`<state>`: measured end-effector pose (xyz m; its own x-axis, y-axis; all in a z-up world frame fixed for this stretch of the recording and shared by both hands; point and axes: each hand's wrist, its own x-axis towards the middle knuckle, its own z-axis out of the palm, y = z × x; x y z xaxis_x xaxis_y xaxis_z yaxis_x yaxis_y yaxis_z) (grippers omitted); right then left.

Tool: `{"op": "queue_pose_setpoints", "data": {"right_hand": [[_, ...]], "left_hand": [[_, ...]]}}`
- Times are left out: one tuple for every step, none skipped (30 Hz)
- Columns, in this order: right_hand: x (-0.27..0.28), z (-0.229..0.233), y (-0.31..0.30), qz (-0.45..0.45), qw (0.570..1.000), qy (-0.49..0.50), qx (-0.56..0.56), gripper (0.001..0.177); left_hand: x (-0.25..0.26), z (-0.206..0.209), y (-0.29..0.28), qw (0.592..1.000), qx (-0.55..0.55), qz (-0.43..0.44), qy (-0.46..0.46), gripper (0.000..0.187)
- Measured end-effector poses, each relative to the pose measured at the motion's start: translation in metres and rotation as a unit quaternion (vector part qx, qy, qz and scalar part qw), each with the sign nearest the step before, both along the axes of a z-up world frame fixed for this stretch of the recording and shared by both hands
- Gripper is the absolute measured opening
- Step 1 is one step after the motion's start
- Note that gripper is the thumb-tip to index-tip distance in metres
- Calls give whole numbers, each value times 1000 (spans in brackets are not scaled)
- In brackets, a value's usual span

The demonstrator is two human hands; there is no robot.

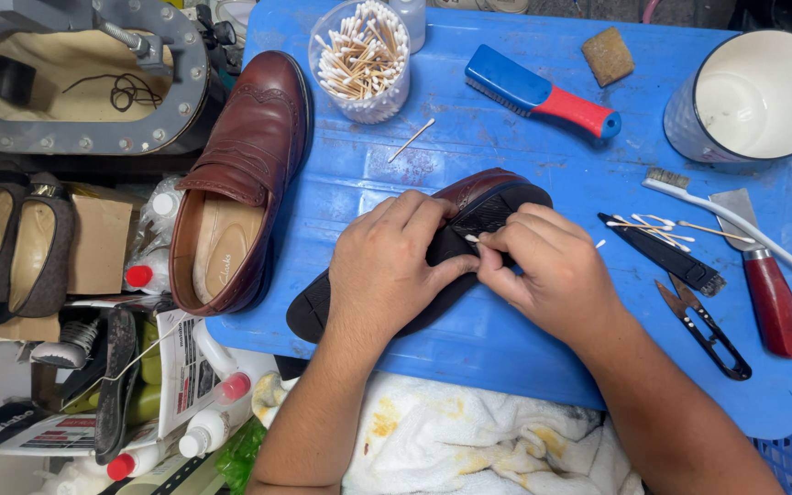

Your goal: The person cleans the sole of a brown leather shoe using cotton swabs and a small knife. They repeatedly wipe the sole with swabs and scrape the sole with the knife to remove debris.

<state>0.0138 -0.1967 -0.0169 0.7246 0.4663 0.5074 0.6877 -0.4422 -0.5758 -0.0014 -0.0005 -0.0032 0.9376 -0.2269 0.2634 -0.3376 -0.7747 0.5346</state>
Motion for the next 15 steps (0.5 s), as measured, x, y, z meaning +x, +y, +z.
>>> {"op": "queue_pose_setpoints", "data": {"right_hand": [[0,1,0,-5,1000,5,-4,19],[0,0,1,-2,1000,-5,-2,19],[0,0,2,0,1000,-13,-1,19],[0,-1,4,3,1000,-22,-1,19],[0,-2,5,6,1000,-29,-4,19],[-1,-3,5,10,999,-36,-8,19],[-1,-6,4,15,999,-42,-11,19],[-1,-9,2,14,1000,-19,18,18],[0,-12,-1,12,999,2,46,16],[1,-16,-6,9,997,23,74,15],[2,-19,-11,-8,994,38,102,13],[3,-22,-16,-26,990,52,129,10],[1,-25,-21,-44,984,69,155,8],[0,-27,-26,-52,981,86,167,7],[0,-28,-30,-61,977,101,179,6]], "left_hand": [[0,-1,0,1000,2,1,0,50],[0,-1,0,1000,3,1,-1,50],[0,-2,0,1000,4,1,0,50],[-1,-2,-1,1000,6,4,0,49],[-1,-2,-1,1000,10,5,-2,47],[-1,-2,-1,1000,13,7,-4,46],[-1,-2,0,1000,12,5,-5,47],[-1,-1,0,1000,12,3,-5,48],[0,0,1,1000,11,1,-7,50],[0,1,1,1000,3,1,-7,51],[1,3,2,1000,-5,1,-9,53],[2,5,2,1000,-13,2,-11,54],[2,7,3,1000,-11,2,-13,55],[3,9,4,1000,-9,3,-14,55],[5,11,4,1000,-7,2,-16,55]]}}
